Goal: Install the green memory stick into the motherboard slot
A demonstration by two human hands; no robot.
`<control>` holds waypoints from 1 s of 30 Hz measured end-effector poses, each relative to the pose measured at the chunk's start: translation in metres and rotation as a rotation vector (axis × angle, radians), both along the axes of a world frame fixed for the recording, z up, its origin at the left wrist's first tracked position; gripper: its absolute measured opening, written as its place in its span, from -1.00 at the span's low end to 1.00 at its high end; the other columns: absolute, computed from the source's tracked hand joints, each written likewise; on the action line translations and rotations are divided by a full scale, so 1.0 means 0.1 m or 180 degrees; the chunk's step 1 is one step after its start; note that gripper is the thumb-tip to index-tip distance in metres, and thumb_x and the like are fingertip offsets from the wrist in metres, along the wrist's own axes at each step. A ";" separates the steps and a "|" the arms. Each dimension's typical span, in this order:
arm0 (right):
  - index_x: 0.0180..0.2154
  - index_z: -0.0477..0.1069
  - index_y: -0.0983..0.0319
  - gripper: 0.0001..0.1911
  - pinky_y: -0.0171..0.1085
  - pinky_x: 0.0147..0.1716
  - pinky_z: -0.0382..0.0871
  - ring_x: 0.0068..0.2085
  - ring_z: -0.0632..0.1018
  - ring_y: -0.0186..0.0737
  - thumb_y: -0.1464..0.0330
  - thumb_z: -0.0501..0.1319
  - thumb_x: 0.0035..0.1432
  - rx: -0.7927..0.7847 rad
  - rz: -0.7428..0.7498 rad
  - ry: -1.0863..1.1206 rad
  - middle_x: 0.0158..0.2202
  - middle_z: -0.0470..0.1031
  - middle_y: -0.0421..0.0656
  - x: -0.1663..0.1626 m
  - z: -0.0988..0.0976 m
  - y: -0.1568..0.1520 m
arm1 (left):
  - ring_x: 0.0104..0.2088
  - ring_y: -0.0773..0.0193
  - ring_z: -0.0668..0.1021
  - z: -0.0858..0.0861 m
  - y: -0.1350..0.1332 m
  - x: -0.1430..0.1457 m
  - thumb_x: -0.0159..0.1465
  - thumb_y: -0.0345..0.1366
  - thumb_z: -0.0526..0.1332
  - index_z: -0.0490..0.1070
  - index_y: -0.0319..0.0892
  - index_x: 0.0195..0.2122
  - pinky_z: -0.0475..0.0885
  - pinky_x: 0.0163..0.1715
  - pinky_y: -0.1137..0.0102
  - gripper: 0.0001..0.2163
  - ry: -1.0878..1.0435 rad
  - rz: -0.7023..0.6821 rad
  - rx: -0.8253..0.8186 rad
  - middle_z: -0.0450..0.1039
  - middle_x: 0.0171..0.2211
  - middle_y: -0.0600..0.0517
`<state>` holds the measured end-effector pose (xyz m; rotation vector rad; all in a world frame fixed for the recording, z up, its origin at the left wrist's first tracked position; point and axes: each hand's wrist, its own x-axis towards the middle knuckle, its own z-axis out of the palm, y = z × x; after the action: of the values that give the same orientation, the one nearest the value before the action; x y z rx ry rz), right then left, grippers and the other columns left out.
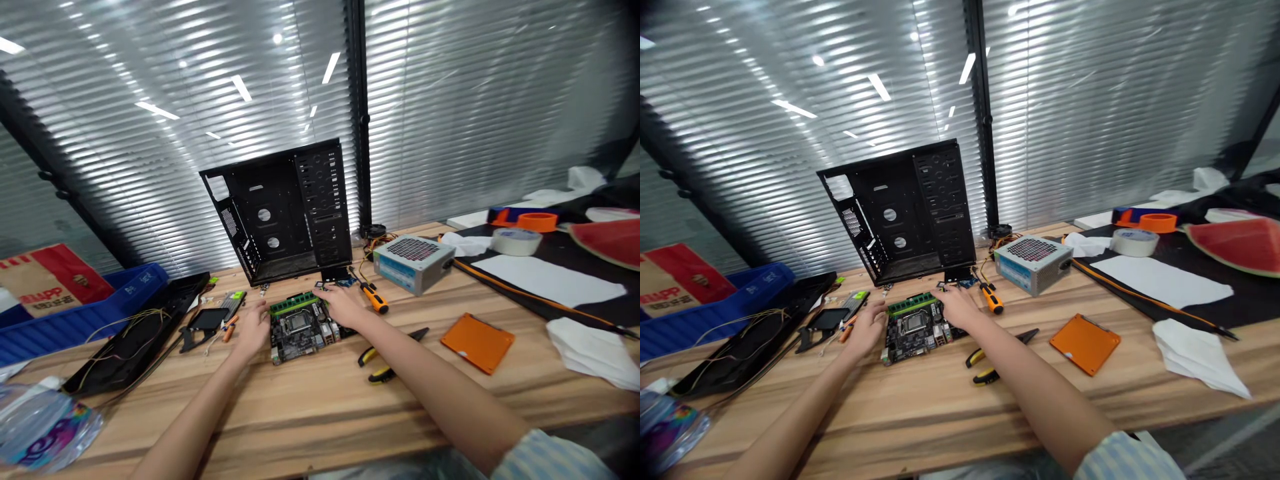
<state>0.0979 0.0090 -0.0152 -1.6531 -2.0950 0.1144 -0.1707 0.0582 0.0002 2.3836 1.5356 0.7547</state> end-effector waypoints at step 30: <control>0.27 0.27 0.08 -0.29 0.06 0.17 0.19 0.32 0.25 -0.02 0.58 0.06 0.08 -0.0199 -0.0053 -0.0417 0.29 0.29 -0.05 -0.07 0.24 -0.14 | 0.11 0.03 0.46 0.10 -0.14 0.05 0.19 -0.58 -0.02 0.44 -0.25 0.04 0.30 0.12 0.23 -0.56 0.1249 0.0010 0.0503 0.47 0.06 -0.19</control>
<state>0.0914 -0.0047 0.0083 -1.7575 -2.1937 0.0686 -0.1656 0.0445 0.0107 2.7754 1.6719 0.4383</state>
